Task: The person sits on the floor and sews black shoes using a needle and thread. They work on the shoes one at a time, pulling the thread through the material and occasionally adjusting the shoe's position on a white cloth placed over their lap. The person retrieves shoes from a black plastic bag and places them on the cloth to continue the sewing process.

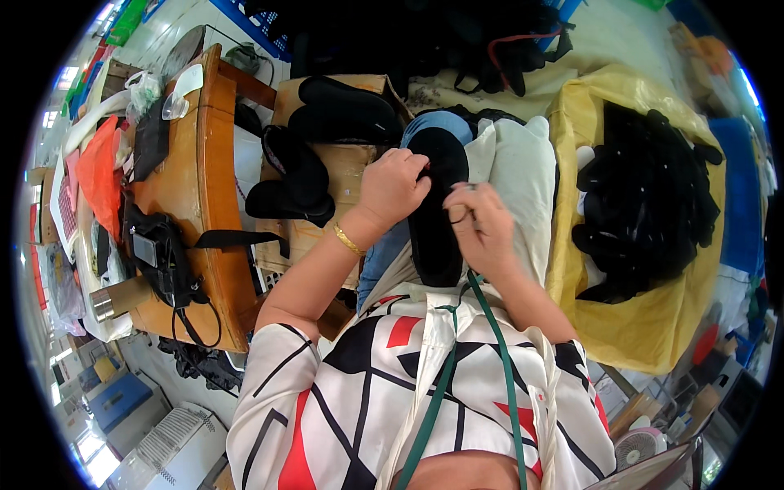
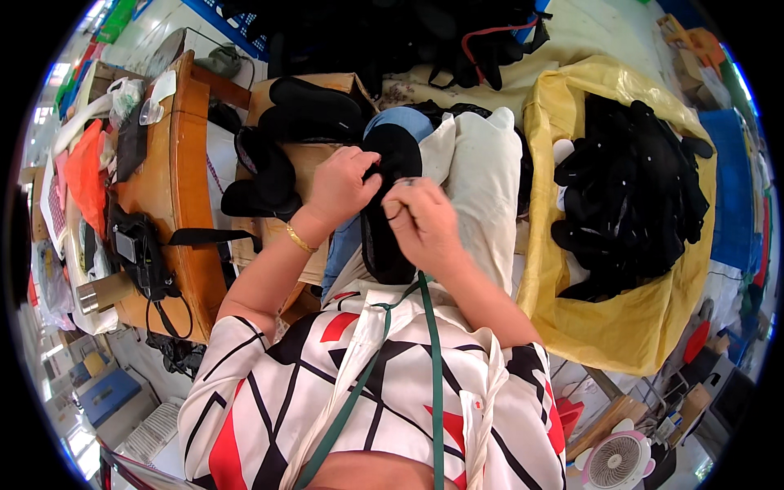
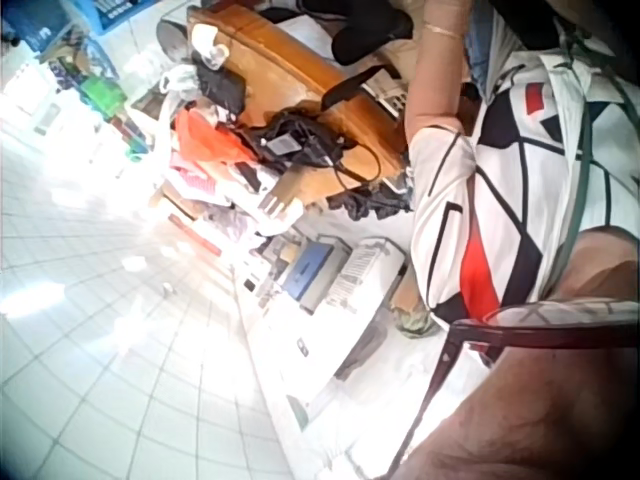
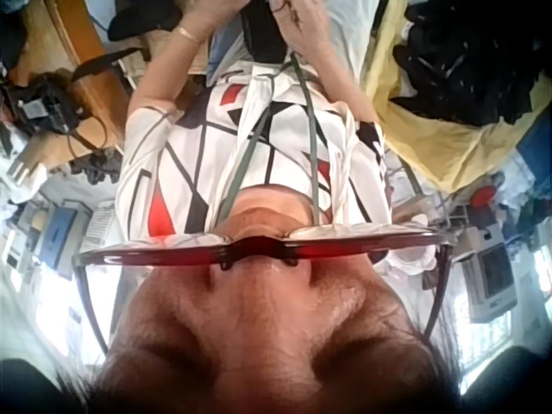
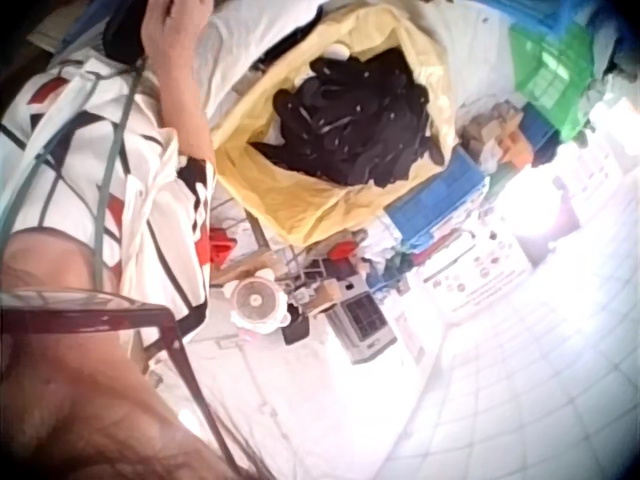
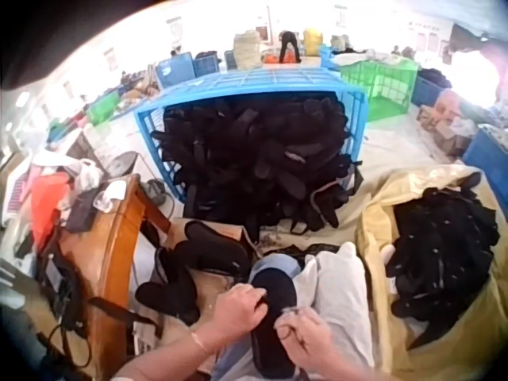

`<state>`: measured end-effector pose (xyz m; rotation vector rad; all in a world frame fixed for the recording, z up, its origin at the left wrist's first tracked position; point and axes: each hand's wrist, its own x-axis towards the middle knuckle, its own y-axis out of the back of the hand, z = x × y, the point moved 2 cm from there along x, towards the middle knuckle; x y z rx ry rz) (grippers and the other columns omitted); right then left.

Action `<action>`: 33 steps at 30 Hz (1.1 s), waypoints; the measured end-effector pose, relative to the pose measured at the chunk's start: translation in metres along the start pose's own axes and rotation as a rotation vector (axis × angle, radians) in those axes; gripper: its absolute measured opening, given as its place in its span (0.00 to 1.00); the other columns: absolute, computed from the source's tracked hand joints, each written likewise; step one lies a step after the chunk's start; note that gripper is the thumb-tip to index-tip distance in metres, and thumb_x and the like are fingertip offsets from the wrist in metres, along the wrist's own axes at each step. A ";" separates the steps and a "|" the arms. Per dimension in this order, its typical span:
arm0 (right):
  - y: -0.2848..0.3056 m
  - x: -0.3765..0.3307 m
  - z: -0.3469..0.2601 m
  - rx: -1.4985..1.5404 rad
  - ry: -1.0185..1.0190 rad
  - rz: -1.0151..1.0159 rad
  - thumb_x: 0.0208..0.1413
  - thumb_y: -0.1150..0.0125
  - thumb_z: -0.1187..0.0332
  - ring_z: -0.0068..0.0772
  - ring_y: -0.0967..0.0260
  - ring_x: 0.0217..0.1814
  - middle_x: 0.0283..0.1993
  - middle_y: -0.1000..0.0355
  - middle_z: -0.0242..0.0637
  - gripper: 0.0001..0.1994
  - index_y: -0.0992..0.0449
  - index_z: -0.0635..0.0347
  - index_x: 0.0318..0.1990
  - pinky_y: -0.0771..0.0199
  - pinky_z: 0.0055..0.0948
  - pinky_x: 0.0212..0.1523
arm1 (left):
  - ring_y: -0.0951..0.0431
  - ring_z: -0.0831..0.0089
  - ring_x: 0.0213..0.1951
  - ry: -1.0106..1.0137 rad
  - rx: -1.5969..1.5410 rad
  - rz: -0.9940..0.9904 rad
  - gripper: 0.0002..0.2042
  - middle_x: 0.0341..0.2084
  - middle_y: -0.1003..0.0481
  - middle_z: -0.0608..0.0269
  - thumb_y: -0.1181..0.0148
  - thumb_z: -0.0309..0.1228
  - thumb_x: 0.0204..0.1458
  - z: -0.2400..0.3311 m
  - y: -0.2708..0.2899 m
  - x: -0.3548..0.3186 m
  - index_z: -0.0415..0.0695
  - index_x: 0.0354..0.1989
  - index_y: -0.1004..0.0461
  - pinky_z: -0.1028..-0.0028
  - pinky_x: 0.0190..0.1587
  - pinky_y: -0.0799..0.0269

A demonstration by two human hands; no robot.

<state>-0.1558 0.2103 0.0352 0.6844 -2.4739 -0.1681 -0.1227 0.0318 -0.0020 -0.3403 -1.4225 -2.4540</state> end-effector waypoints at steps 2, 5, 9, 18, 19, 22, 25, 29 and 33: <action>0.025 0.006 -0.010 -0.100 0.086 0.062 0.49 0.40 0.82 0.41 0.35 0.29 0.27 0.32 0.38 0.06 0.27 0.61 0.33 0.31 0.30 0.34 | 0.23 0.59 0.34 0.016 -0.026 -0.036 0.10 0.26 0.26 0.59 0.35 0.34 0.45 0.001 0.007 0.001 0.43 0.33 0.22 0.63 0.35 0.26; 0.079 -0.023 -0.017 -0.158 -0.023 0.023 0.46 0.39 0.82 0.37 0.33 0.27 0.25 0.32 0.38 0.08 0.26 0.62 0.35 0.30 0.28 0.35 | 0.23 0.59 0.33 0.039 0.006 -0.034 0.14 0.24 0.27 0.58 0.35 0.41 0.48 0.010 0.017 0.005 0.42 0.28 0.23 0.64 0.34 0.27; 0.140 -0.063 -0.013 -0.102 -0.473 -0.401 0.52 0.41 0.79 0.23 0.32 0.29 0.26 0.30 0.34 0.05 0.26 0.64 0.37 0.32 0.23 0.33 | 0.25 0.61 0.30 0.001 0.255 -0.137 0.20 0.20 0.29 0.59 0.36 0.49 0.50 0.025 0.013 0.015 0.42 0.22 0.26 0.64 0.31 0.28; 0.108 -0.045 0.005 0.217 -0.777 -0.042 0.60 0.42 0.75 0.19 0.26 0.35 0.30 0.27 0.29 0.05 0.27 0.64 0.43 0.29 0.18 0.37 | 0.25 0.58 0.29 -0.109 0.244 0.005 0.15 0.20 0.28 0.58 0.34 0.44 0.48 0.025 0.010 0.029 0.44 0.25 0.26 0.63 0.32 0.28; 0.094 -0.041 0.014 0.332 -0.777 -0.006 0.61 0.41 0.74 0.19 0.26 0.35 0.30 0.27 0.29 0.05 0.27 0.64 0.42 0.29 0.18 0.36 | 0.25 0.57 0.30 -0.019 0.176 -0.034 0.15 0.21 0.27 0.57 0.34 0.42 0.49 0.022 0.009 0.027 0.43 0.25 0.26 0.62 0.33 0.28; 0.059 -0.024 0.019 0.535 -0.804 -0.011 0.61 0.40 0.70 0.17 0.27 0.33 0.27 0.28 0.28 0.07 0.27 0.64 0.42 0.27 0.18 0.33 | 0.24 0.59 0.29 0.218 -0.006 -0.137 0.12 0.23 0.24 0.54 0.36 0.37 0.50 0.008 0.005 0.021 0.40 0.30 0.25 0.63 0.32 0.28; 0.035 -0.003 0.013 0.448 -0.882 -0.132 0.62 0.40 0.67 0.15 0.28 0.28 0.24 0.29 0.27 0.08 0.27 0.63 0.41 0.27 0.18 0.29 | 0.27 0.78 0.23 0.425 -0.323 -0.173 0.10 0.20 0.26 0.67 0.35 0.33 0.53 -0.019 -0.005 0.012 0.39 0.31 0.24 0.74 0.29 0.31; 0.012 0.010 0.024 0.295 -0.871 -0.227 0.64 0.44 0.67 0.19 0.30 0.22 0.22 0.29 0.30 0.07 0.28 0.62 0.38 0.28 0.21 0.26 | 0.29 0.85 0.24 0.655 -0.647 -0.232 0.07 0.22 0.26 0.71 0.37 0.31 0.54 -0.024 -0.013 0.007 0.40 0.33 0.23 0.82 0.27 0.32; -0.006 0.011 0.039 0.240 -0.823 -0.259 0.63 0.45 0.69 0.19 0.32 0.20 0.22 0.30 0.31 0.06 0.29 0.62 0.40 0.31 0.21 0.23 | 0.29 0.85 0.23 0.720 -0.714 -0.228 0.06 0.22 0.26 0.70 0.37 0.31 0.55 -0.019 -0.012 0.007 0.41 0.33 0.24 0.83 0.26 0.32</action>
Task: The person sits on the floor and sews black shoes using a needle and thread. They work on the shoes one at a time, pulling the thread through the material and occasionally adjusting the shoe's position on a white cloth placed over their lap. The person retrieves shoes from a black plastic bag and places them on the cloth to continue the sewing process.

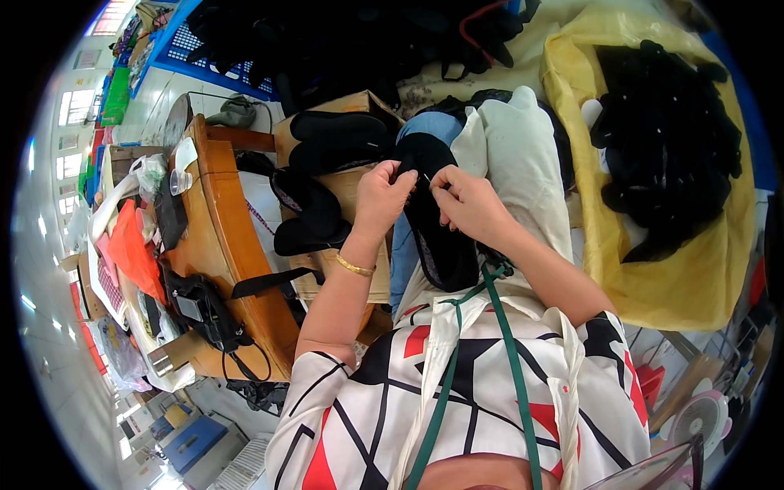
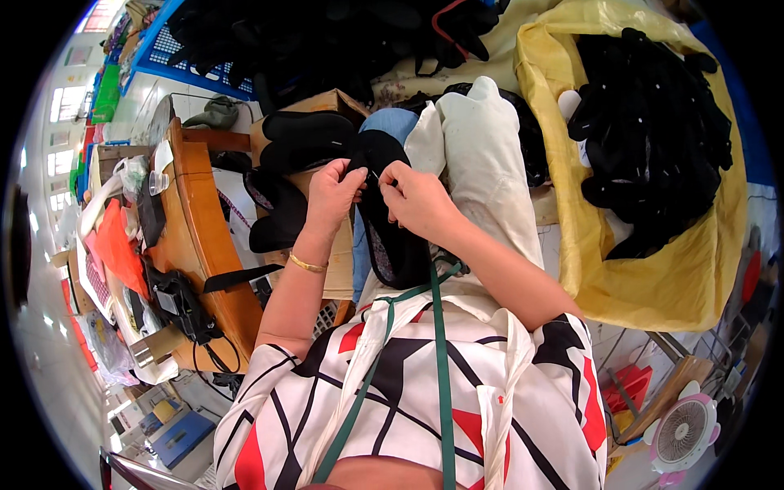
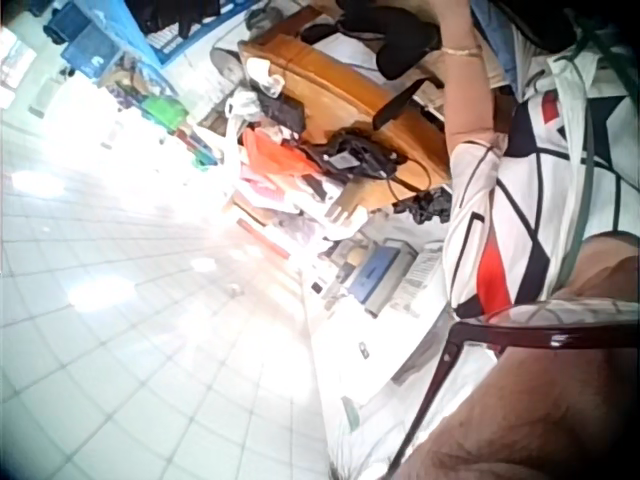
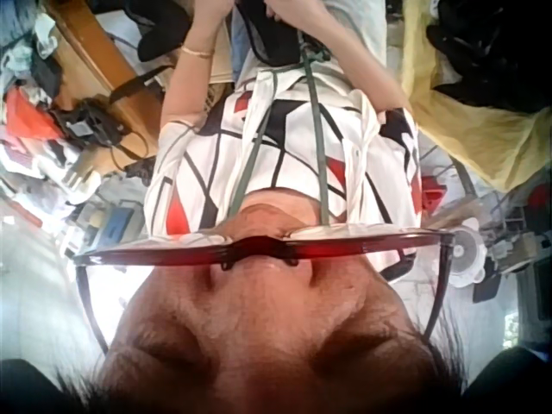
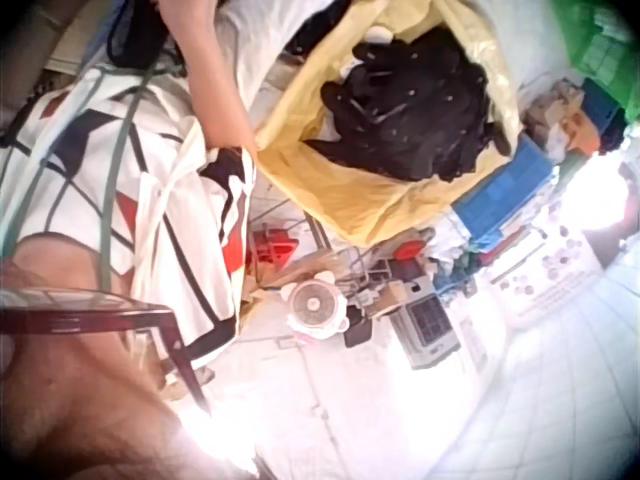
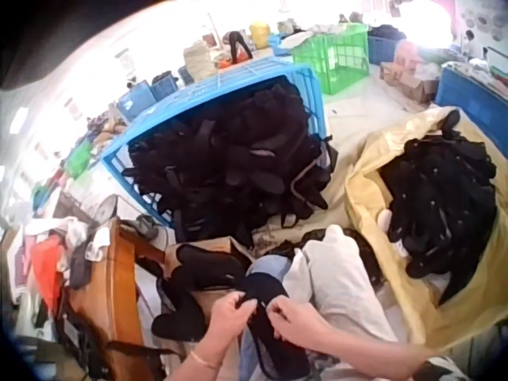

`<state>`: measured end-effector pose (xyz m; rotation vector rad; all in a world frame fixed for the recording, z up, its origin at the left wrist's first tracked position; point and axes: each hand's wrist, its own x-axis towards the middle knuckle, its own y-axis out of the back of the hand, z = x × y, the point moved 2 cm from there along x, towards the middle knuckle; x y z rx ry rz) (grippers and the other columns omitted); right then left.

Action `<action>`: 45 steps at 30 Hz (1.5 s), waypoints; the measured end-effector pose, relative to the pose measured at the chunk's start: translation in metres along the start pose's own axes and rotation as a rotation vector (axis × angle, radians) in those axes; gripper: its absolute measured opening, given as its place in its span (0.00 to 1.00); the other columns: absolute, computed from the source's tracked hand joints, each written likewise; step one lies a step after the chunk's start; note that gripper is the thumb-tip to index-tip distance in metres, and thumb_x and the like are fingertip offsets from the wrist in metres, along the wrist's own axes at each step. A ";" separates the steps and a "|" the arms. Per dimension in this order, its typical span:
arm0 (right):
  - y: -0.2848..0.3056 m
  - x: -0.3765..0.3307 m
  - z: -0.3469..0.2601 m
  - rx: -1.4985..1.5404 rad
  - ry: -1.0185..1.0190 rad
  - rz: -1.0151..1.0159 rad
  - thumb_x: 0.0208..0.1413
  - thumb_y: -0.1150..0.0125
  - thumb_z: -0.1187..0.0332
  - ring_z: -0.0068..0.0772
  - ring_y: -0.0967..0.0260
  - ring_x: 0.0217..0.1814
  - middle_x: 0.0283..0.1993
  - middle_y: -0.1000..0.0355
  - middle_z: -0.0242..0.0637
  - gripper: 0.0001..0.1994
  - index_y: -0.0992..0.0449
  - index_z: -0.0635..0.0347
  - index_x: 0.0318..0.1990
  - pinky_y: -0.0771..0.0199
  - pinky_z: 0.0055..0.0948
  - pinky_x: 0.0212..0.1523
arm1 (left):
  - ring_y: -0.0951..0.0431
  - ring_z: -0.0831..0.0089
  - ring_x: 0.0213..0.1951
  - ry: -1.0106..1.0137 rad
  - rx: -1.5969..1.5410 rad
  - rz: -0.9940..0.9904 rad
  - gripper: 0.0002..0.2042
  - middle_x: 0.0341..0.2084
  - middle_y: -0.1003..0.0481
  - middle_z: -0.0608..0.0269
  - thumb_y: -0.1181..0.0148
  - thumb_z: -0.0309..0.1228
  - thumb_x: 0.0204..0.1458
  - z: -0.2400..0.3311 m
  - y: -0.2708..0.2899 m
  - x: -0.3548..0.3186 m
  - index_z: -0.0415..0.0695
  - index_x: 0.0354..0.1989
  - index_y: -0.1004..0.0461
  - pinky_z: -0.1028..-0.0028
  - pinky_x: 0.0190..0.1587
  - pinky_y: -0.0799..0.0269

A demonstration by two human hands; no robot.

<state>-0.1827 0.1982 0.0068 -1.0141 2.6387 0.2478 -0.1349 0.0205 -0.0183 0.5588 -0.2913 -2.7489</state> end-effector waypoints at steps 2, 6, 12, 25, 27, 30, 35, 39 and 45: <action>-0.002 0.004 0.005 -0.051 -0.002 0.007 0.62 0.45 0.70 0.20 0.32 0.20 0.21 0.30 0.32 0.05 0.29 0.63 0.39 0.31 0.23 0.23 | 0.29 0.85 0.23 0.013 -0.034 -0.001 0.06 0.22 0.26 0.70 0.38 0.31 0.55 0.000 -0.001 -0.001 0.41 0.32 0.24 0.83 0.26 0.32; -0.005 0.010 0.014 -0.223 0.079 0.049 0.58 0.46 0.69 0.45 0.24 0.29 0.26 0.24 0.47 0.06 0.27 0.62 0.37 0.26 0.41 0.33 | 0.29 0.86 0.24 0.017 -0.058 -0.003 0.06 0.22 0.26 0.71 0.38 0.30 0.55 -0.005 0.000 -0.001 0.42 0.31 0.25 0.84 0.26 0.32; -0.006 0.014 0.020 -0.327 0.152 0.086 0.55 0.46 0.69 0.57 0.26 0.34 0.30 0.24 0.50 0.06 0.25 0.62 0.36 0.27 0.48 0.37 | 0.28 0.86 0.24 0.038 -0.075 0.004 0.05 0.22 0.26 0.71 0.38 0.30 0.55 -0.004 -0.001 -0.001 0.42 0.31 0.24 0.84 0.26 0.32; -0.024 0.013 0.025 -0.744 0.366 0.175 0.57 0.47 0.71 0.51 0.26 0.23 0.21 0.27 0.45 0.06 0.36 0.62 0.37 0.29 0.47 0.22 | 0.28 0.81 0.19 0.248 -0.162 0.004 0.07 0.20 0.25 0.67 0.39 0.33 0.52 0.008 0.000 0.000 0.43 0.27 0.24 0.81 0.23 0.32; -0.027 0.013 0.027 -0.797 0.399 0.182 0.56 0.47 0.72 0.49 0.26 0.22 0.20 0.28 0.44 0.06 0.37 0.62 0.36 0.29 0.45 0.20 | 0.29 0.81 0.18 0.293 -0.206 -0.016 0.07 0.19 0.25 0.68 0.39 0.33 0.52 0.010 0.002 0.000 0.45 0.26 0.25 0.80 0.23 0.32; -0.027 0.015 0.028 -0.831 0.430 0.183 0.54 0.47 0.73 0.47 0.26 0.22 0.20 0.28 0.43 0.06 0.38 0.61 0.36 0.29 0.44 0.20 | 0.30 0.81 0.18 0.321 -0.217 -0.042 0.08 0.19 0.26 0.68 0.39 0.34 0.52 0.011 0.003 0.002 0.47 0.24 0.26 0.81 0.23 0.33; -0.021 0.018 0.025 -0.908 0.434 0.138 0.53 0.47 0.74 0.47 0.26 0.23 0.21 0.27 0.42 0.06 0.37 0.61 0.36 0.28 0.44 0.21 | 0.30 0.82 0.18 0.320 -0.204 -0.061 0.08 0.19 0.26 0.69 0.39 0.34 0.52 0.013 0.002 0.003 0.48 0.23 0.27 0.81 0.22 0.34; -0.011 0.015 0.020 -0.919 0.428 0.078 0.53 0.47 0.74 0.48 0.26 0.24 0.22 0.27 0.42 0.07 0.37 0.60 0.37 0.28 0.44 0.23 | 0.30 0.83 0.18 0.316 -0.206 -0.077 0.07 0.19 0.26 0.70 0.39 0.34 0.52 0.011 0.003 0.004 0.48 0.24 0.26 0.81 0.22 0.34; 0.001 0.021 0.018 -0.863 0.428 0.016 0.61 0.49 0.69 0.52 0.27 0.25 0.22 0.27 0.45 0.05 0.34 0.58 0.41 0.31 0.48 0.24 | 0.30 0.83 0.18 0.299 -0.197 -0.087 0.07 0.19 0.26 0.70 0.38 0.34 0.52 0.012 0.003 0.005 0.48 0.25 0.26 0.82 0.22 0.34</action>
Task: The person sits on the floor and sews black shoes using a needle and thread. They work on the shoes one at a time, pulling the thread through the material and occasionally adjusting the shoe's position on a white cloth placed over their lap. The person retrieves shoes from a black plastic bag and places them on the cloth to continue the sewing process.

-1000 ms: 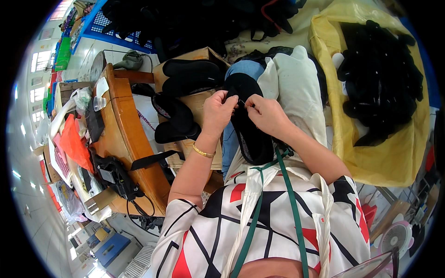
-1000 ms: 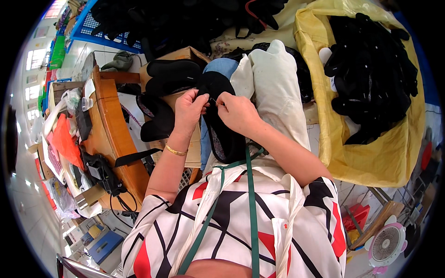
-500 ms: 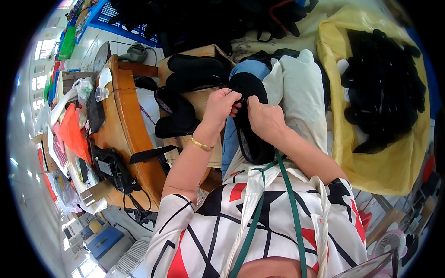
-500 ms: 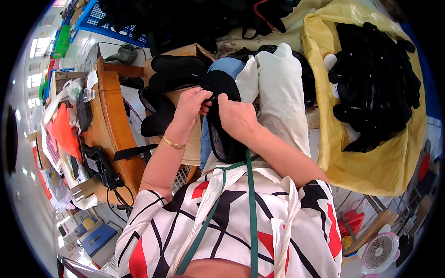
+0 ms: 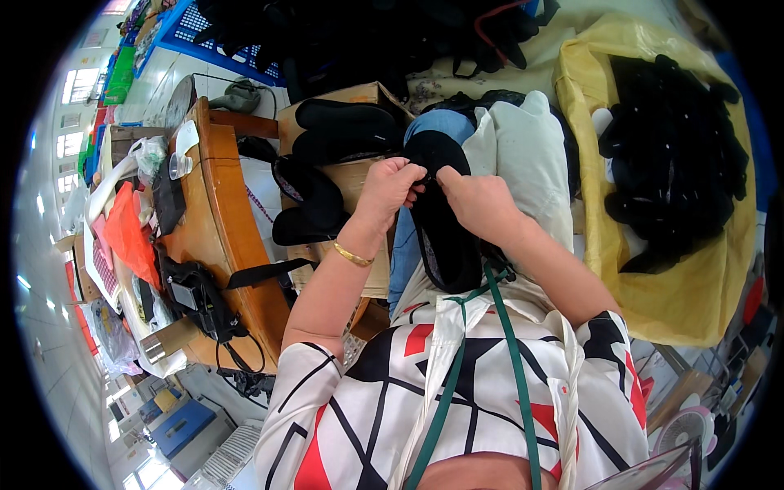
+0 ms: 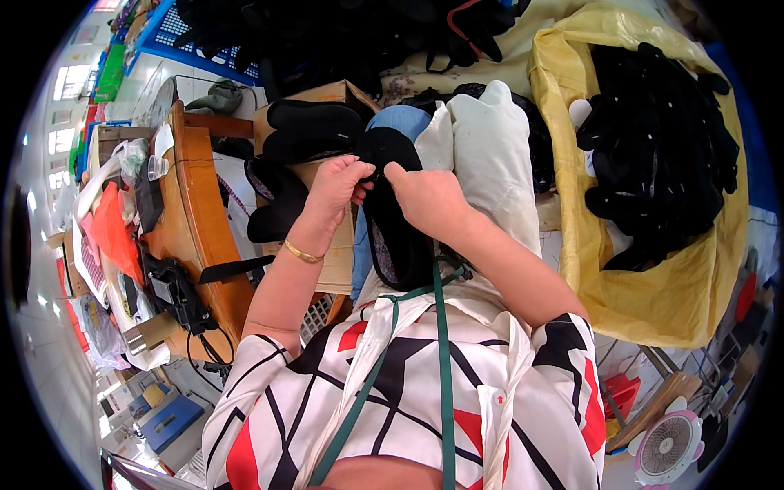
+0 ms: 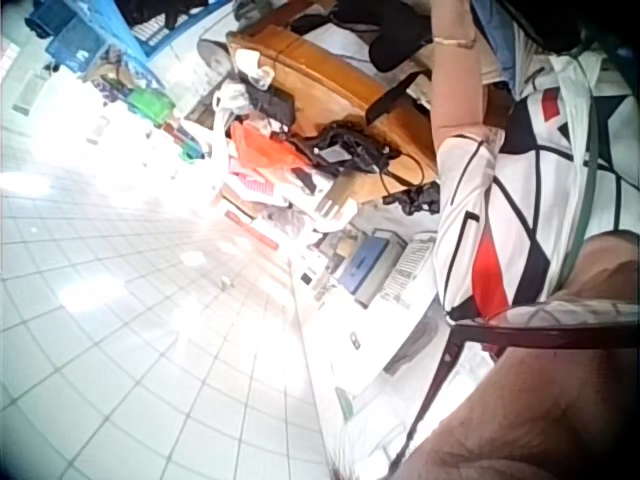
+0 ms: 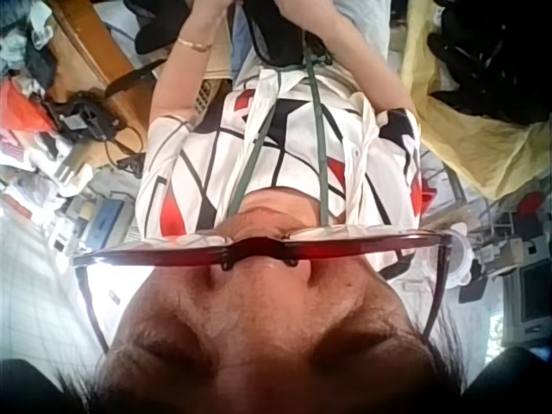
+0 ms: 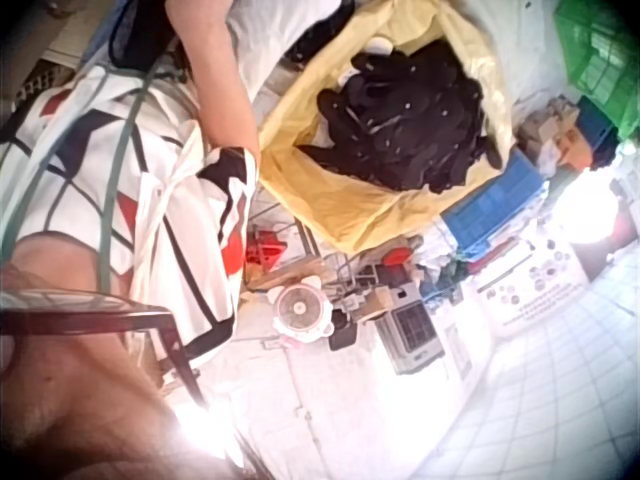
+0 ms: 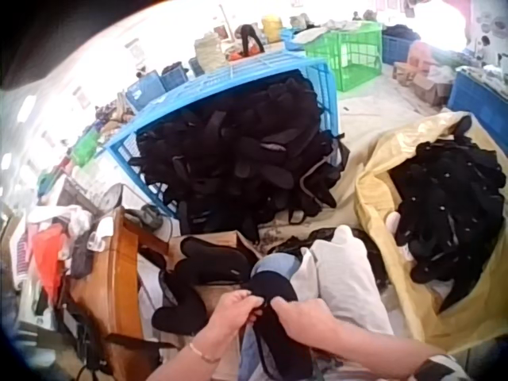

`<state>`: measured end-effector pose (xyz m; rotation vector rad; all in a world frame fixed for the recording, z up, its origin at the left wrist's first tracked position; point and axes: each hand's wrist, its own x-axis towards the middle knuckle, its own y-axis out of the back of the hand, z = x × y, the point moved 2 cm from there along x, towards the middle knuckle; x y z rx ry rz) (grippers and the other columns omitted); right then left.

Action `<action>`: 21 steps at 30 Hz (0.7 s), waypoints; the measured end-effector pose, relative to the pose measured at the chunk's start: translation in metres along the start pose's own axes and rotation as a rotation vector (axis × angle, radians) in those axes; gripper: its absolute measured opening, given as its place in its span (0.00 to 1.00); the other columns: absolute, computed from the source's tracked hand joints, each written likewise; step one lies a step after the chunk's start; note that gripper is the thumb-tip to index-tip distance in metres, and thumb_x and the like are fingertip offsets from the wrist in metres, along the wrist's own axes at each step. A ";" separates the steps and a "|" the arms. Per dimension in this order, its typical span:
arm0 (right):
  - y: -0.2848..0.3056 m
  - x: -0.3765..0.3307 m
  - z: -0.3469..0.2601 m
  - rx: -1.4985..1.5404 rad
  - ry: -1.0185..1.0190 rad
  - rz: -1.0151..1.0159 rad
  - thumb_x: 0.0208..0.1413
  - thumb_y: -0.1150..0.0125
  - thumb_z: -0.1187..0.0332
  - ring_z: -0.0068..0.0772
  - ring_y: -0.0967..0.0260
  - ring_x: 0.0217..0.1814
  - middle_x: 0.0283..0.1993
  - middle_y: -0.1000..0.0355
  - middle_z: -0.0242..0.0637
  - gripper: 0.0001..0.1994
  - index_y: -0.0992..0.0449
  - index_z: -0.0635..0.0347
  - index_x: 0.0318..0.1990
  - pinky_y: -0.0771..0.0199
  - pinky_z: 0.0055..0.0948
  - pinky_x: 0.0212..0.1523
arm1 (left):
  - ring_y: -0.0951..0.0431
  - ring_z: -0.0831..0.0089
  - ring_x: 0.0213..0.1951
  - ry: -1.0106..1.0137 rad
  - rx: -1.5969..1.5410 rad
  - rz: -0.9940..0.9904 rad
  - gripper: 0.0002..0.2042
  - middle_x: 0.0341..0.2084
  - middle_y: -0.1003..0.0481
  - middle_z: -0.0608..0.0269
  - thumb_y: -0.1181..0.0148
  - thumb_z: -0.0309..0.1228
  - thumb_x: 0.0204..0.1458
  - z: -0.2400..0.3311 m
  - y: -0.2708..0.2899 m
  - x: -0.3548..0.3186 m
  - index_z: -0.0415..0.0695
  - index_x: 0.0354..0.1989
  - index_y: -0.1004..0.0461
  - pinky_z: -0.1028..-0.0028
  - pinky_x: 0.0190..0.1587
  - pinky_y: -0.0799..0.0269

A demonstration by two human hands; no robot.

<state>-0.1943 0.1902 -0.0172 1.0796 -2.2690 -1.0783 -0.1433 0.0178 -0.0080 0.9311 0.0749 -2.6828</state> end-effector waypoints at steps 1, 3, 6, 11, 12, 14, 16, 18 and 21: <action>0.001 0.001 0.001 0.030 0.002 0.008 0.62 0.49 0.69 0.53 0.27 0.26 0.23 0.27 0.45 0.05 0.33 0.58 0.41 0.31 0.48 0.24 | 0.30 0.83 0.18 -0.001 0.007 -0.003 0.07 0.18 0.26 0.70 0.38 0.34 0.52 0.000 0.000 0.000 0.48 0.25 0.26 0.82 0.22 0.34; 0.002 0.002 0.000 0.079 0.006 0.035 0.62 0.49 0.68 0.55 0.28 0.26 0.22 0.28 0.46 0.05 0.34 0.58 0.41 0.31 0.50 0.25 | 0.30 0.83 0.18 0.004 0.010 -0.013 0.07 0.18 0.26 0.70 0.38 0.34 0.52 0.000 0.000 0.001 0.48 0.25 0.26 0.82 0.22 0.34; 0.001 0.002 -0.003 0.132 0.000 0.090 0.62 0.50 0.68 0.56 0.29 0.25 0.21 0.29 0.47 0.05 0.35 0.58 0.39 0.33 0.52 0.24 | 0.30 0.83 0.18 0.018 -0.002 -0.040 0.07 0.19 0.27 0.70 0.39 0.34 0.53 -0.001 0.003 0.003 0.48 0.25 0.26 0.81 0.22 0.33; -0.013 -0.002 -0.002 0.184 -0.052 0.142 0.63 0.48 0.69 0.57 0.27 0.27 0.24 0.27 0.49 0.05 0.34 0.56 0.43 0.30 0.51 0.26 | 0.29 0.82 0.19 0.037 -0.058 -0.099 0.07 0.20 0.26 0.70 0.40 0.34 0.55 -0.001 0.006 0.005 0.48 0.26 0.26 0.79 0.23 0.31; -0.012 -0.001 -0.002 0.182 -0.059 0.137 0.63 0.48 0.69 0.57 0.27 0.27 0.25 0.27 0.49 0.05 0.34 0.56 0.43 0.30 0.51 0.26 | 0.29 0.82 0.20 0.046 -0.064 -0.098 0.07 0.21 0.26 0.70 0.40 0.34 0.55 -0.001 0.006 0.006 0.48 0.26 0.26 0.79 0.23 0.31; -0.011 0.000 -0.005 0.178 -0.075 0.128 0.63 0.48 0.69 0.56 0.27 0.28 0.26 0.27 0.50 0.05 0.35 0.57 0.43 0.31 0.52 0.27 | 0.28 0.82 0.20 0.064 -0.074 -0.095 0.07 0.21 0.26 0.70 0.40 0.34 0.55 -0.003 0.008 0.006 0.48 0.27 0.26 0.79 0.24 0.30; -0.010 0.000 -0.008 0.196 -0.085 0.154 0.63 0.50 0.69 0.57 0.28 0.28 0.25 0.27 0.49 0.04 0.36 0.58 0.41 0.32 0.51 0.26 | 0.28 0.80 0.20 0.075 -0.101 -0.100 0.07 0.22 0.25 0.67 0.41 0.33 0.55 -0.001 0.008 0.005 0.46 0.26 0.26 0.78 0.25 0.30; -0.009 0.001 -0.010 0.262 -0.092 0.203 0.64 0.51 0.70 0.57 0.28 0.28 0.24 0.28 0.49 0.04 0.37 0.59 0.40 0.32 0.51 0.27 | 0.28 0.80 0.20 0.077 -0.122 -0.114 0.07 0.22 0.24 0.66 0.40 0.33 0.54 -0.001 0.007 0.005 0.46 0.26 0.26 0.78 0.25 0.31; -0.010 0.011 -0.010 0.407 -0.092 0.286 0.64 0.51 0.70 0.57 0.28 0.28 0.24 0.28 0.50 0.05 0.38 0.60 0.41 0.31 0.50 0.27 | 0.28 0.81 0.20 0.069 -0.149 -0.137 0.07 0.22 0.23 0.66 0.38 0.33 0.54 -0.003 0.007 0.006 0.46 0.26 0.25 0.80 0.24 0.31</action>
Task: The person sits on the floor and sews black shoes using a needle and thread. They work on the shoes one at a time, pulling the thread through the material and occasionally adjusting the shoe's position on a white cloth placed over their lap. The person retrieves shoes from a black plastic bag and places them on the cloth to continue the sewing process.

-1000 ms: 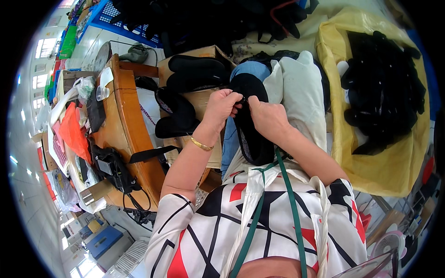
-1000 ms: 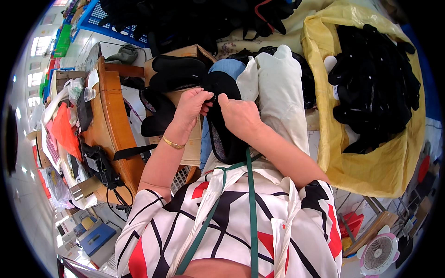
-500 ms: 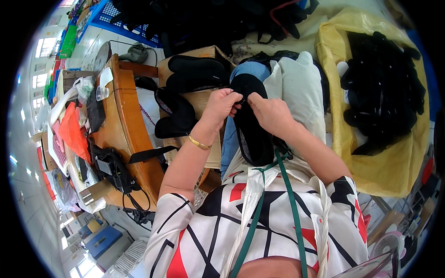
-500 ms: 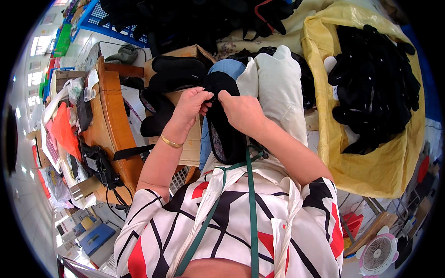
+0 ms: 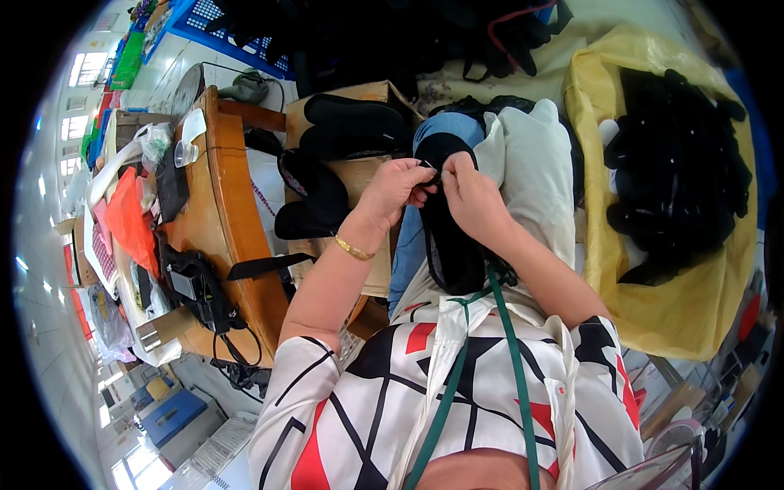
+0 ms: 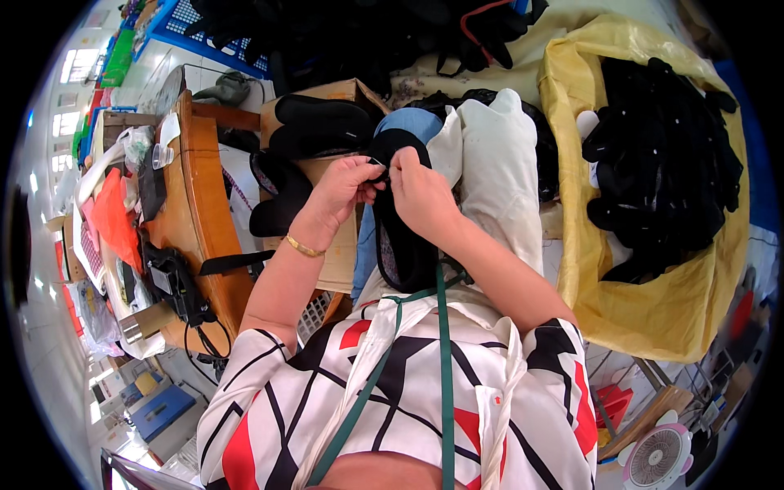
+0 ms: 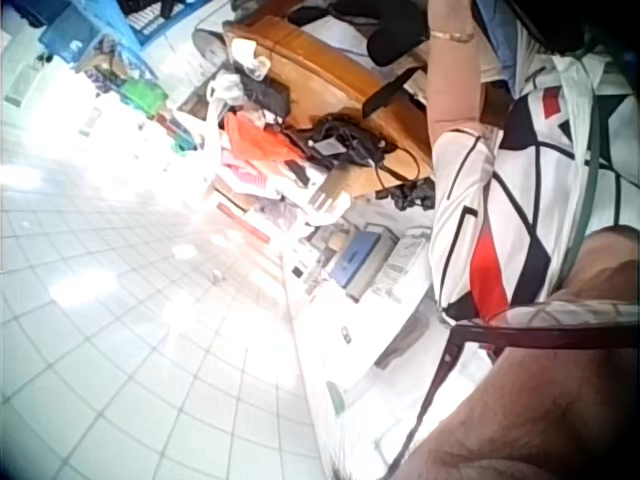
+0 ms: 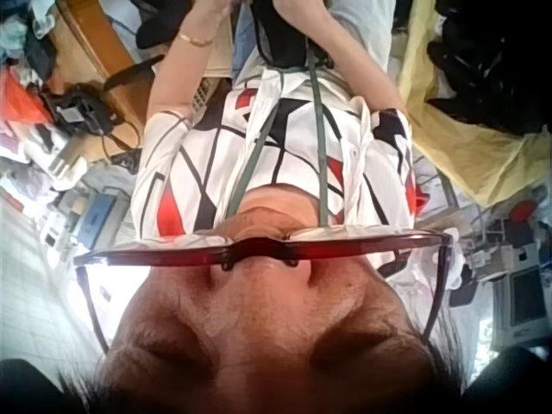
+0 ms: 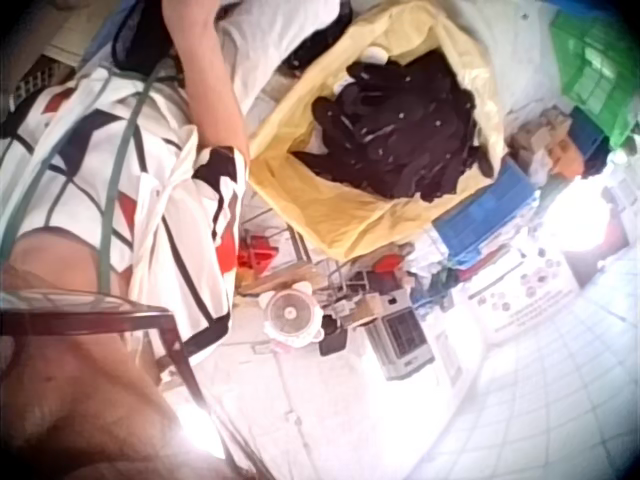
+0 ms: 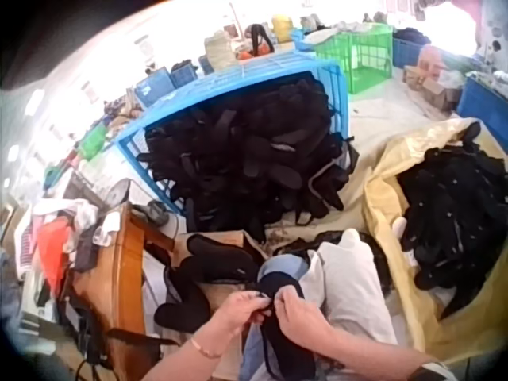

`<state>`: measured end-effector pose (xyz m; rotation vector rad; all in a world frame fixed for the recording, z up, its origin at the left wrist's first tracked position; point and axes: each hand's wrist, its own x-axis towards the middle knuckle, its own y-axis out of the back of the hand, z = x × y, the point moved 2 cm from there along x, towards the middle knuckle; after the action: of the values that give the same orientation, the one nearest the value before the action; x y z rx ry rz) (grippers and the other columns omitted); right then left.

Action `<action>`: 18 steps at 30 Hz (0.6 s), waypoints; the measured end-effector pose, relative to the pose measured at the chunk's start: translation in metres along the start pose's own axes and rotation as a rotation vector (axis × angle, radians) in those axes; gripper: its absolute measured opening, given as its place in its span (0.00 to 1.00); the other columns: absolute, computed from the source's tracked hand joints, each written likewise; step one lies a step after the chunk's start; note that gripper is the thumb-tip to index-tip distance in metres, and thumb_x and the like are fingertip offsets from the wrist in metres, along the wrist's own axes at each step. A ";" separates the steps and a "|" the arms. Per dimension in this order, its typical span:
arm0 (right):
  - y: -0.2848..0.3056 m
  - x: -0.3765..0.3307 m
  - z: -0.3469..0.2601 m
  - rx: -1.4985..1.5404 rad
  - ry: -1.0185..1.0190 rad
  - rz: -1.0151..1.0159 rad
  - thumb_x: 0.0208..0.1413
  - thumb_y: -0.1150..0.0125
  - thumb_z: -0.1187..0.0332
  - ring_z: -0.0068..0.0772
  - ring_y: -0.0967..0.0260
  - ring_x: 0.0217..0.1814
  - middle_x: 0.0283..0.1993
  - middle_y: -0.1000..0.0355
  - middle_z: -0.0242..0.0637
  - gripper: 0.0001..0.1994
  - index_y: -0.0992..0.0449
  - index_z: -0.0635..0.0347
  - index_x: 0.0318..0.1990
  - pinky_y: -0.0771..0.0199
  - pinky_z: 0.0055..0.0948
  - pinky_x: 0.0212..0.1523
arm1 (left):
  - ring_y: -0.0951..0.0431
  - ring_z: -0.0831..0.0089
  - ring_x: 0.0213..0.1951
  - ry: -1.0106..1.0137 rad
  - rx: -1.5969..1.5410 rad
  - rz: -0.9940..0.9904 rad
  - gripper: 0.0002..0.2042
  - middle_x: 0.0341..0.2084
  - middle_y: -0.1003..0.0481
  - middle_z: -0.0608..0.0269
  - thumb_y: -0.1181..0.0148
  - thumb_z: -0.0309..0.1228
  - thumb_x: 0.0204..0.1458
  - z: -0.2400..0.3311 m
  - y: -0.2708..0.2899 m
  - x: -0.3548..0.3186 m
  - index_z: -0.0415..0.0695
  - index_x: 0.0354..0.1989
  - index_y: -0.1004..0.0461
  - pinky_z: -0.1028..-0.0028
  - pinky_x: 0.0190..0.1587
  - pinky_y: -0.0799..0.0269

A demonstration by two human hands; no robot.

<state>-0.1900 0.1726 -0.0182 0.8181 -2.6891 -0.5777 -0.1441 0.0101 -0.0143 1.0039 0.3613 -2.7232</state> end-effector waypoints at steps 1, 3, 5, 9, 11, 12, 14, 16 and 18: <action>-0.003 0.005 0.002 0.032 0.003 0.009 0.64 0.51 0.70 0.56 0.28 0.28 0.24 0.28 0.50 0.05 0.38 0.60 0.42 0.31 0.49 0.28 | 0.28 0.82 0.20 -0.002 -0.012 -0.002 0.07 0.22 0.23 0.66 0.38 0.32 0.54 -0.001 0.000 0.001 0.46 0.26 0.25 0.80 0.24 0.32; 0.003 0.012 0.000 0.130 -0.115 -0.088 0.64 0.49 0.70 0.54 0.28 0.28 0.26 0.28 0.49 0.05 0.36 0.60 0.42 0.30 0.47 0.29 | 0.28 0.83 0.19 -0.014 -0.029 0.003 0.07 0.22 0.22 0.66 0.36 0.32 0.54 -0.004 0.000 0.001 0.46 0.26 0.24 0.81 0.23 0.33; 0.018 0.018 -0.011 0.264 -0.363 -0.297 0.62 0.47 0.69 0.52 0.27 0.30 0.28 0.27 0.48 0.05 0.34 0.60 0.40 0.29 0.45 0.32 | 0.28 0.83 0.19 -0.032 -0.037 0.018 0.07 0.22 0.22 0.66 0.35 0.31 0.53 -0.007 0.000 -0.001 0.46 0.26 0.24 0.82 0.23 0.33; 0.024 0.019 -0.008 0.031 -0.024 -0.089 0.60 0.43 0.69 0.47 0.28 0.34 0.32 0.28 0.42 0.04 0.29 0.59 0.36 0.29 0.41 0.36 | 0.28 0.84 0.18 -0.093 0.006 0.020 0.07 0.21 0.22 0.66 0.34 0.31 0.52 -0.009 -0.002 -0.001 0.46 0.25 0.24 0.83 0.22 0.35; 0.018 0.021 -0.003 0.096 -0.019 -0.093 0.59 0.42 0.68 0.47 0.29 0.35 0.33 0.29 0.40 0.04 0.27 0.58 0.34 0.29 0.40 0.36 | 0.29 0.84 0.18 -0.112 0.052 0.019 0.07 0.21 0.22 0.66 0.35 0.30 0.52 -0.009 -0.003 0.000 0.45 0.25 0.24 0.83 0.22 0.36; 0.012 0.022 0.002 0.074 0.015 -0.043 0.59 0.41 0.68 0.46 0.29 0.34 0.33 0.29 0.40 0.05 0.27 0.59 0.35 0.30 0.39 0.36 | 0.29 0.84 0.18 -0.127 0.054 0.022 0.07 0.21 0.22 0.66 0.35 0.30 0.52 -0.009 -0.004 0.001 0.45 0.25 0.24 0.83 0.22 0.36; 0.001 0.026 0.011 0.032 0.080 0.057 0.59 0.41 0.68 0.42 0.29 0.34 0.32 0.31 0.39 0.06 0.27 0.60 0.35 0.30 0.37 0.35 | 0.29 0.84 0.18 -0.154 0.057 0.029 0.07 0.21 0.22 0.65 0.35 0.31 0.52 -0.009 -0.008 -0.002 0.45 0.25 0.25 0.83 0.21 0.37; 0.001 0.049 0.024 0.200 -0.073 0.150 0.62 0.44 0.69 0.31 0.31 0.28 0.34 0.29 0.34 0.06 0.28 0.60 0.36 0.32 0.29 0.29 | 0.29 0.85 0.18 -0.154 0.105 0.052 0.07 0.21 0.22 0.66 0.36 0.32 0.54 -0.008 -0.010 -0.004 0.45 0.27 0.24 0.84 0.22 0.37; 0.016 0.058 0.007 0.521 -0.406 0.068 0.68 0.50 0.64 0.21 0.32 0.24 0.33 0.27 0.31 0.10 0.29 0.59 0.36 0.33 0.21 0.23 | 0.30 0.85 0.19 -0.155 0.116 0.091 0.07 0.21 0.23 0.67 0.36 0.33 0.55 -0.011 -0.009 -0.007 0.45 0.28 0.25 0.85 0.22 0.37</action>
<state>-0.2463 0.1532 -0.0088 0.7878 -3.2947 -0.0095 -0.1350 0.0230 -0.0164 0.8083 0.1289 -2.7429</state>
